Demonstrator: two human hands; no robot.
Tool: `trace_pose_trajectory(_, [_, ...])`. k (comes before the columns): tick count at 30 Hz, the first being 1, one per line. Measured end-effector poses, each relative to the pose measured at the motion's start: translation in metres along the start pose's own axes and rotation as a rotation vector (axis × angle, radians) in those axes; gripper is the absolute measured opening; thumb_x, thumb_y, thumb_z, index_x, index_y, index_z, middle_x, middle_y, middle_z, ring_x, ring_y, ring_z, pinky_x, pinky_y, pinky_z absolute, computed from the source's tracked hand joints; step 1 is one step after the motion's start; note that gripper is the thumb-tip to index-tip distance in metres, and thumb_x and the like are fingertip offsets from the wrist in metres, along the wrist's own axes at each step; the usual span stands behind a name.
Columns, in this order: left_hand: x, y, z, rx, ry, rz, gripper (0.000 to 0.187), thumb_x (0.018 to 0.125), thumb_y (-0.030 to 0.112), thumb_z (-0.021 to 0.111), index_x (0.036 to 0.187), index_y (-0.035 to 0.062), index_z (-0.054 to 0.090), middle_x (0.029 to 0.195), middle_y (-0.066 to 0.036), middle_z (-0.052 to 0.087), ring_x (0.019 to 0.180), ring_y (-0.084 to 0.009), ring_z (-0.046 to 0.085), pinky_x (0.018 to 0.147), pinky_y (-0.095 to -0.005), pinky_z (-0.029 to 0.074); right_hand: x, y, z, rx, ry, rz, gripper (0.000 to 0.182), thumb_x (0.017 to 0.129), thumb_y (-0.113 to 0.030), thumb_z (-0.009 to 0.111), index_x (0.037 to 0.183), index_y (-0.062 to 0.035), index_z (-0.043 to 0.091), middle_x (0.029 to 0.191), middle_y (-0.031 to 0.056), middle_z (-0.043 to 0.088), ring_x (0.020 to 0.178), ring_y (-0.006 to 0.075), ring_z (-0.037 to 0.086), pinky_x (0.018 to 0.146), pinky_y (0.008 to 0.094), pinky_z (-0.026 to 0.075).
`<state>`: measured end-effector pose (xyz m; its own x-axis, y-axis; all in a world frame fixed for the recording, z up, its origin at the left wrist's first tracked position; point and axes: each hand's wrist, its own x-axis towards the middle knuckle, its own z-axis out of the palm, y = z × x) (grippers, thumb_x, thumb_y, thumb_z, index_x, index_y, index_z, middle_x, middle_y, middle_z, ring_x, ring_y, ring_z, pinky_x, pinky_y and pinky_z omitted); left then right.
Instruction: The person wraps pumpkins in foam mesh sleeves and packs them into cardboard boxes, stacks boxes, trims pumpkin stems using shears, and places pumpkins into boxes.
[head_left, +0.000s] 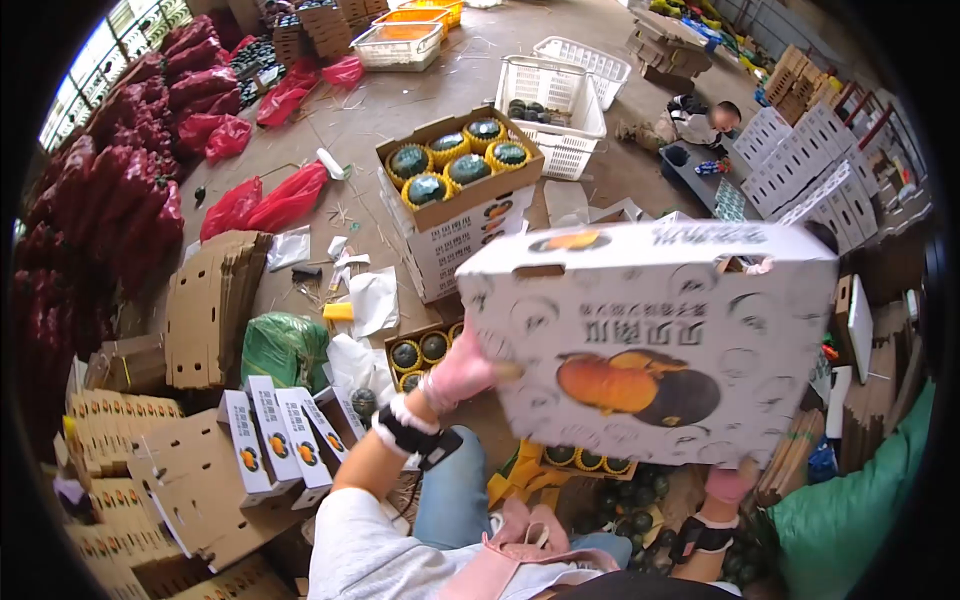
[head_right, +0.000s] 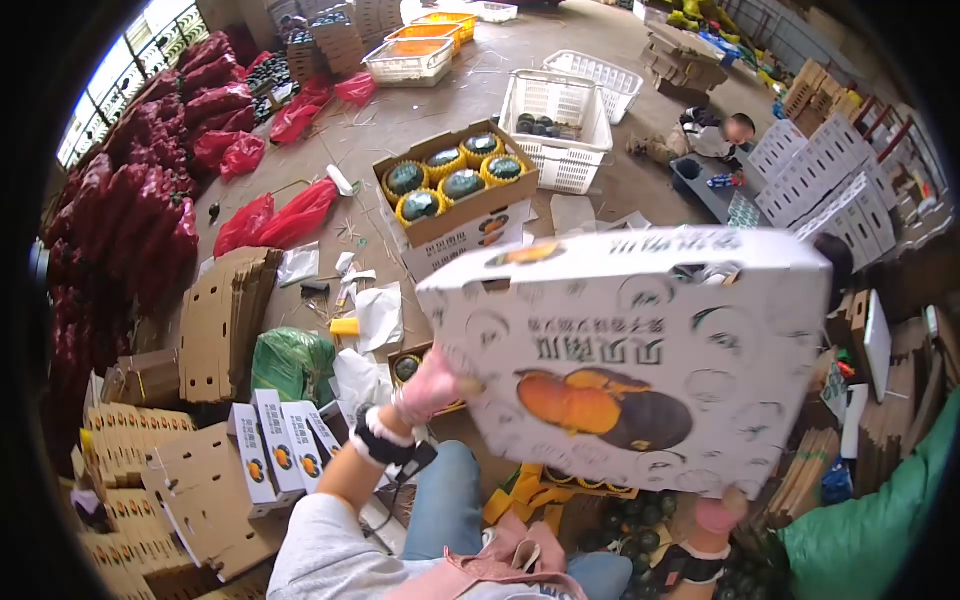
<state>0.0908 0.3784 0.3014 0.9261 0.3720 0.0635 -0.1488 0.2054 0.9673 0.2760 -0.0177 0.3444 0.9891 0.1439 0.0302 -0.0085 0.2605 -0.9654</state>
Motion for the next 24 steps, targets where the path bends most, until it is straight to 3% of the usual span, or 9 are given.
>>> trace_pose_trajectory(2, [-0.046, 0.019, -0.006, -0.243, 0.258, -0.004, 0.098, 0.067, 0.022, 0.073, 0.143, 0.0144, 0.011, 0.137, -0.009, 0.032, 0.125, -0.0247, 0.034, 0.103, -0.0395, 0.031, -0.021, -0.006, 0.040, 0.113, -0.146, 0.262, 0.082, 0.067, -0.037, 0.067, 0.136, -0.0070, 0.032, 0.129, 0.0097, 0.045, 0.118, 0.0290, 0.045, 0.097, 0.0445, 0.041])
trace_pose_trajectory(4, [-0.081, 0.046, -0.031, -0.385, 0.310, -0.135, 0.093, 0.071, 0.025, 0.070, 0.142, 0.0160, 0.011, 0.136, -0.010, 0.034, 0.124, -0.0255, 0.036, 0.101, -0.0402, 0.034, -0.036, -0.015, 0.078, 0.307, -0.470, 0.534, 0.078, 0.069, -0.025, 0.063, 0.138, -0.0086, 0.029, 0.135, 0.0116, 0.039, 0.125, 0.0303, 0.038, 0.103, 0.0443, 0.034])
trace_pose_trajectory(8, [-0.133, 0.070, -0.068, -0.528, 0.453, -0.279, 0.086, 0.076, 0.029, 0.067, 0.142, 0.0177, 0.012, 0.136, -0.010, 0.035, 0.124, -0.0266, 0.038, 0.100, -0.0419, 0.036, -0.048, -0.018, 0.143, 0.266, -0.563, 0.982, 0.084, 0.063, -0.028, 0.070, 0.135, -0.0057, 0.033, 0.128, 0.0100, 0.047, 0.118, 0.0275, 0.046, 0.095, 0.0441, 0.042])
trace_pose_trajectory(10, [-0.143, 0.087, -0.084, -0.421, 0.522, -0.431, 0.084, 0.078, 0.027, 0.066, 0.142, 0.0172, 0.013, 0.135, -0.010, 0.037, 0.123, -0.0260, 0.039, 0.100, -0.0415, 0.036, -0.042, 0.005, 0.158, 0.227, -0.645, 0.965, 0.082, 0.062, -0.031, 0.073, 0.132, -0.0030, 0.038, 0.121, 0.0093, 0.053, 0.111, 0.0239, 0.052, 0.092, 0.0386, 0.044])
trace_pose_trajectory(12, [-0.145, 0.091, -0.103, -0.437, 0.548, -0.374, 0.076, 0.082, 0.023, 0.062, 0.141, 0.0155, 0.014, 0.132, -0.010, 0.040, 0.119, -0.0247, 0.044, 0.097, -0.0404, 0.040, -0.023, 0.022, 0.175, 0.140, -0.800, 0.969, 0.078, 0.064, -0.032, 0.073, 0.129, -0.0015, 0.042, 0.116, 0.0073, 0.056, 0.106, 0.0200, 0.055, 0.090, 0.0352, 0.044])
trace_pose_trajectory(16, [-0.138, 0.082, -0.148, -0.429, 0.632, -0.492, 0.059, 0.085, 0.018, 0.057, 0.134, 0.0141, 0.025, 0.123, -0.008, 0.048, 0.111, -0.0213, 0.051, 0.087, -0.0386, 0.049, 0.024, 0.059, 0.193, -0.267, -0.927, 1.056, 0.059, 0.071, -0.036, 0.070, 0.118, -0.0069, 0.050, 0.104, 0.0032, 0.059, 0.093, 0.0148, 0.058, 0.073, 0.0272, 0.049])
trace_pose_trajectory(20, [-0.104, 0.113, -0.181, -0.304, 0.518, -0.626, 0.068, 0.081, 0.019, 0.064, 0.135, 0.0183, 0.023, 0.124, -0.008, 0.046, 0.111, -0.0240, 0.050, 0.079, -0.0470, 0.052, 0.073, 0.072, 0.240, -0.210, -1.012, 0.917, 0.076, 0.066, -0.037, 0.074, 0.125, 0.0010, 0.044, 0.115, 0.0070, 0.056, 0.105, 0.0159, 0.054, 0.086, 0.0287, 0.047])
trace_pose_trajectory(22, [-0.070, 0.120, -0.211, -0.313, 0.438, -0.540, 0.077, 0.076, 0.016, 0.068, 0.136, 0.0225, 0.022, 0.129, -0.009, 0.041, 0.115, -0.0281, 0.047, 0.085, -0.0485, 0.048, 0.111, 0.064, 0.285, -0.274, -1.066, 0.684, 0.084, 0.063, -0.040, 0.075, 0.128, 0.0018, 0.041, 0.117, 0.0085, 0.054, 0.110, 0.0172, 0.049, 0.096, 0.0318, 0.038])
trace_pose_trajectory(24, [-0.019, 0.130, -0.233, -0.361, 0.436, -0.427, 0.076, 0.077, 0.018, 0.067, 0.137, 0.0230, 0.021, 0.133, -0.008, 0.038, 0.115, -0.0299, 0.047, 0.090, -0.0510, 0.044, 0.154, 0.070, 0.332, -0.159, -1.037, 0.593, 0.073, 0.066, -0.028, 0.075, 0.125, 0.0028, 0.043, 0.116, 0.0104, 0.053, 0.110, 0.0203, 0.048, 0.100, 0.0322, 0.033])
